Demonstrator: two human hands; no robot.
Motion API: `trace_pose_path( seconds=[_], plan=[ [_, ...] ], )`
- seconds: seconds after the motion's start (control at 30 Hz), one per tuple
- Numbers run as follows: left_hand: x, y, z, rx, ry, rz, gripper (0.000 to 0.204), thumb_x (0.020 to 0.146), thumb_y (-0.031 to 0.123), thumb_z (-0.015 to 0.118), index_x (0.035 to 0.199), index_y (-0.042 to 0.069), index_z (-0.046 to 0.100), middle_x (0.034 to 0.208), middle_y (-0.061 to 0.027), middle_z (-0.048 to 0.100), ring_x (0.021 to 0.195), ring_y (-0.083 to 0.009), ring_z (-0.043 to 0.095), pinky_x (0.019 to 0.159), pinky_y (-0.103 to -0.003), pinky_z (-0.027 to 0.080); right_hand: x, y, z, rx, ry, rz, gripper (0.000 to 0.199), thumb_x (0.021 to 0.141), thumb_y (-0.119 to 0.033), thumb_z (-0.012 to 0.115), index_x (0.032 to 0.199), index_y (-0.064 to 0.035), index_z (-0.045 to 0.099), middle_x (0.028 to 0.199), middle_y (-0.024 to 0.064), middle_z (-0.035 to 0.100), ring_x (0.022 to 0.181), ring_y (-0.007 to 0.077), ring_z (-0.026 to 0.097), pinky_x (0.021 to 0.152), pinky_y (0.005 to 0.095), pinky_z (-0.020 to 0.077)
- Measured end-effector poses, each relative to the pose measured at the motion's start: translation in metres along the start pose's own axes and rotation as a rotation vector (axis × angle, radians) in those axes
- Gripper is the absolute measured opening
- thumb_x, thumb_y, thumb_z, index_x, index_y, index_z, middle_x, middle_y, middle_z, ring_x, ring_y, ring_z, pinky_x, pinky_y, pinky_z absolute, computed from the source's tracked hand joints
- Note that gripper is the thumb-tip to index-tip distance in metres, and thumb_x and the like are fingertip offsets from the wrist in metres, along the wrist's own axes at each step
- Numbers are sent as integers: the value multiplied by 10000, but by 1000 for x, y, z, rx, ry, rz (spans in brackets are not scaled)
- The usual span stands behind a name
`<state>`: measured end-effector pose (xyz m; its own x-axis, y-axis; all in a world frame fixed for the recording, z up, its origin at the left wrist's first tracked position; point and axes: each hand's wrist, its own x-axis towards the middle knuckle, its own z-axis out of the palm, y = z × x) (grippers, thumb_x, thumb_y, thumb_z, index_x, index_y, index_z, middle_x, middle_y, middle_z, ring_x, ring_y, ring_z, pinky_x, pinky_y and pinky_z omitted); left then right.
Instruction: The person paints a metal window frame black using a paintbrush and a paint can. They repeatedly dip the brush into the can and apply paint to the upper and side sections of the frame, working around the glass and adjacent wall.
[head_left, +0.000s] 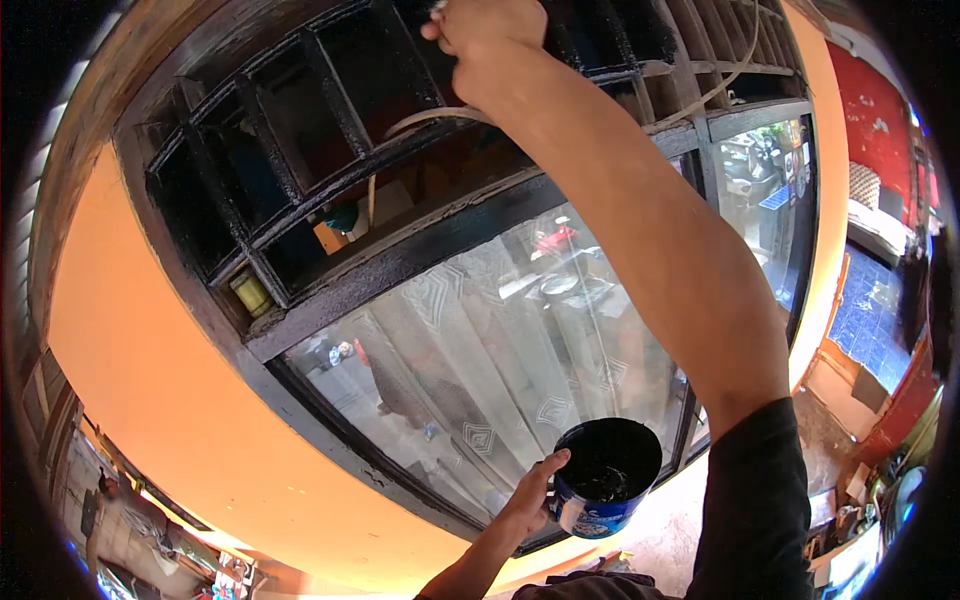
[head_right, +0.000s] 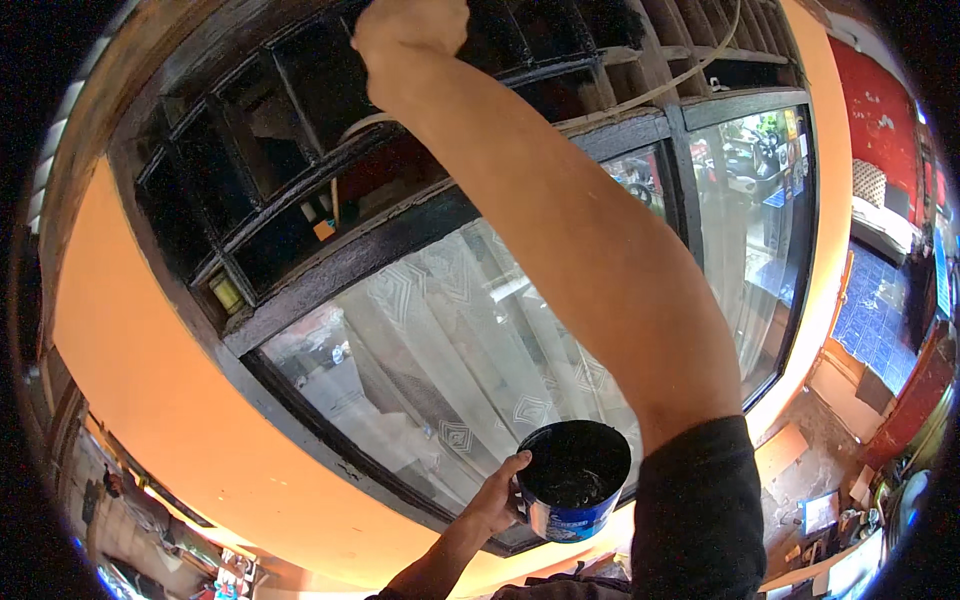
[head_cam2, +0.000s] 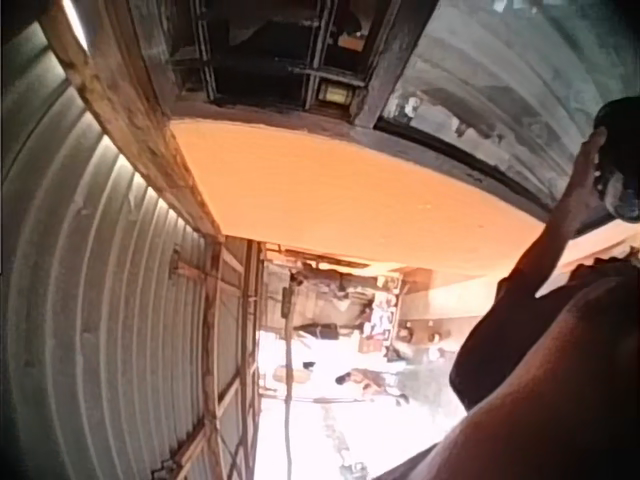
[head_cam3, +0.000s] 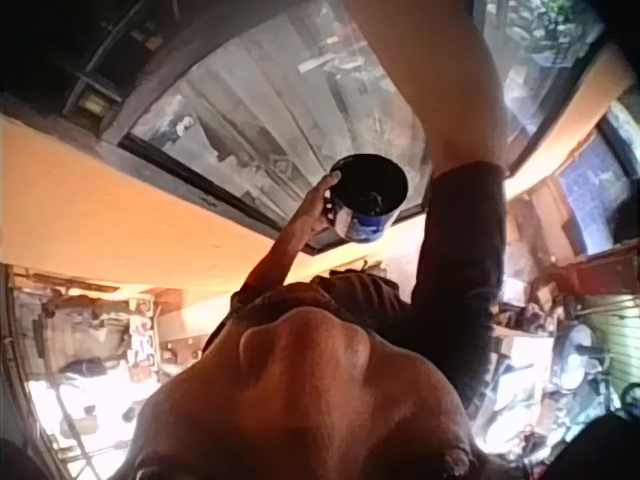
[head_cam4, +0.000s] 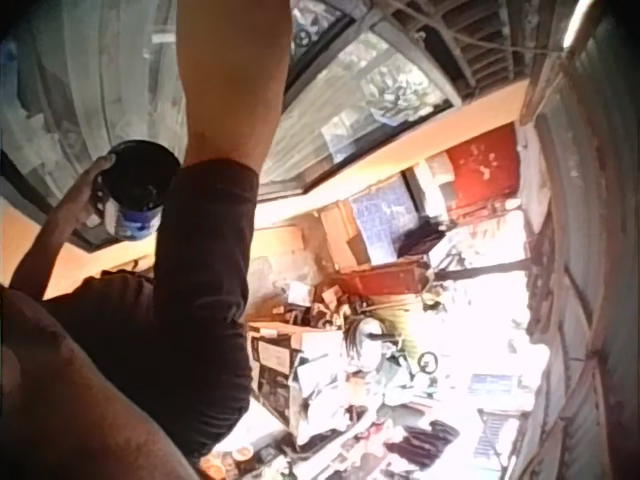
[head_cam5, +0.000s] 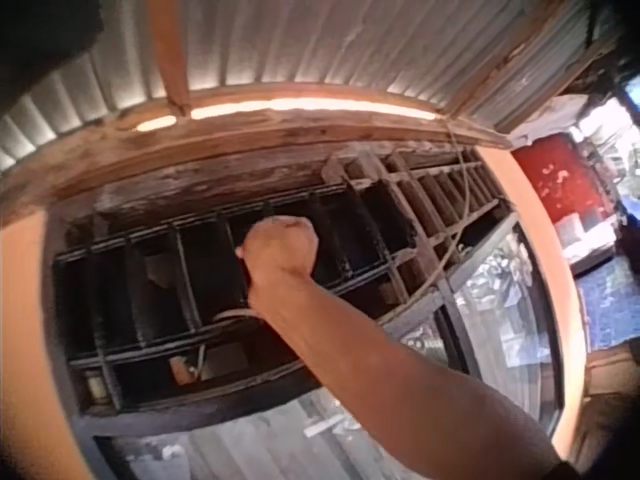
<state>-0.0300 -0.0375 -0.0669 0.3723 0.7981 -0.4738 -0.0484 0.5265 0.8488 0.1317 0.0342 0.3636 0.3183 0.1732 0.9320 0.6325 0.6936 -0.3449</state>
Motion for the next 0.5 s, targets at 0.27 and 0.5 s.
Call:
trace_pose_path(
  seconds=[0.27,0.5],
  plan=[
    [1,-2,-10,-14,47,0,975,790,709,709,1509,130,397,1349,-272,490,1168,-434,494,857,-666,415,17,23,38,1377,62,483,229,956,-208,470,891,-95,658,873,66,686,811,204,667,665,368,528],
    [-13,4,-7,-107,-4,29,953,828,678,691,1516,93,388,1383,-286,465,1242,-456,480,983,-713,379,20,32,18,1429,86,519,225,953,-184,464,875,-62,636,814,73,659,722,192,618,621,356,495]
  ],
)
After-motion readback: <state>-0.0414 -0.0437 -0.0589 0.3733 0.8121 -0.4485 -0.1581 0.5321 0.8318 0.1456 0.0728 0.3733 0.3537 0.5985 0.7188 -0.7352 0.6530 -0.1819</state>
